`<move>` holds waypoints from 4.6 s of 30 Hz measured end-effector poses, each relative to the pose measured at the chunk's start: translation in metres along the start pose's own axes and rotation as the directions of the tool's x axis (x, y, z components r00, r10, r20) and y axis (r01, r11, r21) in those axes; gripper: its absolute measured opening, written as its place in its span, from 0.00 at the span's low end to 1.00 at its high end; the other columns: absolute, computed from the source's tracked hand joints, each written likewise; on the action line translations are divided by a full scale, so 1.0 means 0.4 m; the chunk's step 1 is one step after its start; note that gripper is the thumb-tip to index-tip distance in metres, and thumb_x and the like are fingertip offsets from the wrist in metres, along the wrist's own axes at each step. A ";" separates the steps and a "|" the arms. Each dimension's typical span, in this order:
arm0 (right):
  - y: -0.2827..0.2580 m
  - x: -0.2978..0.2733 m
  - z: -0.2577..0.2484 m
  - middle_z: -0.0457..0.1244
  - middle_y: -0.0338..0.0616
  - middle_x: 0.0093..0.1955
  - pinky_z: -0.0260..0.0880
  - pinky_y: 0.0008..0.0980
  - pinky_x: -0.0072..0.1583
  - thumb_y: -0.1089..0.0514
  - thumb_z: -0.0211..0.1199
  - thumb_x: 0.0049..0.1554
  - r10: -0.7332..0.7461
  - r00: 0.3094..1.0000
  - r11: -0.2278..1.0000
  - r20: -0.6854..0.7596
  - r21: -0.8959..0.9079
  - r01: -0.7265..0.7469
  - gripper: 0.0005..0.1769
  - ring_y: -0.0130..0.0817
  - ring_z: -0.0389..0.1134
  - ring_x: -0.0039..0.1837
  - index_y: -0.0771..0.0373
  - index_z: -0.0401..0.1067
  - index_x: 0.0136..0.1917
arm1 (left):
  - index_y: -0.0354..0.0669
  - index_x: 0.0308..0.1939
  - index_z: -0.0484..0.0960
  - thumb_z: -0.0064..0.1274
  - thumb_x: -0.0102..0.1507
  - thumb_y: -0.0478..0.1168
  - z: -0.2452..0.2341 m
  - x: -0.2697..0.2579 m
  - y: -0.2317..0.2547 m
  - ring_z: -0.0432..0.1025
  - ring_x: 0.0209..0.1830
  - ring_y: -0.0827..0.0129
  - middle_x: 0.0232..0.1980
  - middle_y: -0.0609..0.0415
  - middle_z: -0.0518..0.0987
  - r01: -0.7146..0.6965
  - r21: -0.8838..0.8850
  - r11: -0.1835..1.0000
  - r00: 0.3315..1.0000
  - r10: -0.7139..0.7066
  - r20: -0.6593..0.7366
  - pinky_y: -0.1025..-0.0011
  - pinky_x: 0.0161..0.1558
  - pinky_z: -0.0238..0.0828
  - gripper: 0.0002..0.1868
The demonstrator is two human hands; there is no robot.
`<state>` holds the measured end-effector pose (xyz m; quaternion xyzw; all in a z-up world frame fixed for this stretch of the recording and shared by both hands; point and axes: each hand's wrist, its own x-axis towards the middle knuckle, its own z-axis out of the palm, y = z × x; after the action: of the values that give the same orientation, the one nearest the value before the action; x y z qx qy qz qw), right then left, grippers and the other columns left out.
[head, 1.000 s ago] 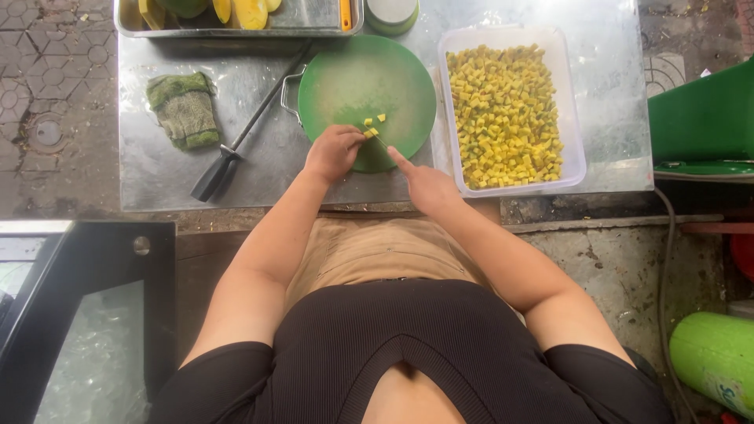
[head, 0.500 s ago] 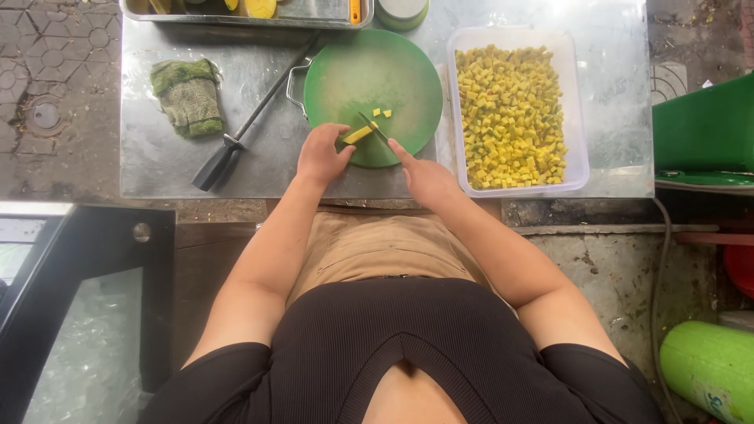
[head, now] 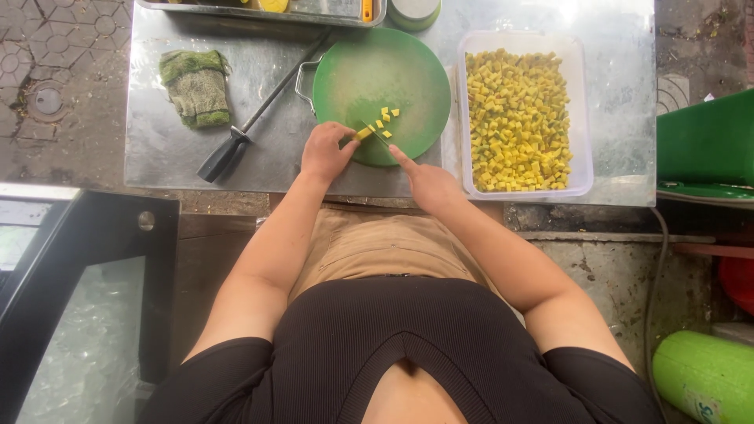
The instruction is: The person is slicing mangoes into small cubes and placing them into a plastic container.
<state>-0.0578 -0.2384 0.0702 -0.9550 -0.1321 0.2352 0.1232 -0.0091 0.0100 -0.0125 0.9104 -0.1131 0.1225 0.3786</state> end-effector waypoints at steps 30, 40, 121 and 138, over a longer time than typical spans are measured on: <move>-0.055 -0.021 -0.033 0.69 0.59 0.48 0.68 0.56 0.52 0.57 0.48 0.65 -0.024 0.997 0.999 0.078 0.031 0.022 0.41 0.59 0.70 0.49 0.35 0.36 0.85 | 0.45 0.38 0.89 0.66 0.58 0.38 -0.006 0.006 -0.032 0.78 0.42 0.56 0.41 0.51 0.85 0.039 -0.073 0.997 0.998 -0.036 0.042 0.61 0.46 0.75 0.06; -0.043 -0.008 -0.013 0.68 0.61 0.46 0.68 0.57 0.51 0.57 0.50 0.64 -0.075 0.997 0.994 0.007 0.083 0.074 0.41 0.61 0.70 0.48 0.37 0.37 0.84 | 0.47 0.39 0.90 0.63 0.59 0.37 -0.020 0.015 -0.023 0.79 0.41 0.58 0.41 0.51 0.85 0.100 -0.068 0.993 0.991 -0.093 0.095 0.63 0.45 0.75 0.06; 0.378 -0.377 0.097 0.61 0.54 0.56 0.69 0.50 0.56 0.60 0.56 0.63 0.237 0.726 0.970 -0.646 0.111 -0.218 0.32 0.55 0.65 0.57 0.39 0.63 0.78 | 0.46 0.66 0.73 0.60 0.65 0.51 -0.249 0.307 -0.453 0.62 0.74 0.52 0.68 0.48 0.73 0.407 0.185 0.895 0.901 -0.360 -0.243 0.51 0.74 0.55 0.28; 0.297 -0.442 0.188 0.67 0.56 0.50 0.70 0.55 0.55 0.54 0.54 0.60 0.536 0.781 0.844 -0.321 0.224 -0.487 0.37 0.61 0.69 0.53 0.36 0.55 0.81 | 0.59 0.84 0.49 0.56 0.63 0.33 -0.338 0.790 -0.602 0.45 0.82 0.48 0.84 0.47 0.50 0.160 0.800 0.578 0.912 -0.397 0.105 0.48 0.74 0.54 0.49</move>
<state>-0.2219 -0.3914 0.0439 -0.9715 0.1736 0.0826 0.1386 0.3427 0.2368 0.0180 0.9969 0.0458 -0.0293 -0.0562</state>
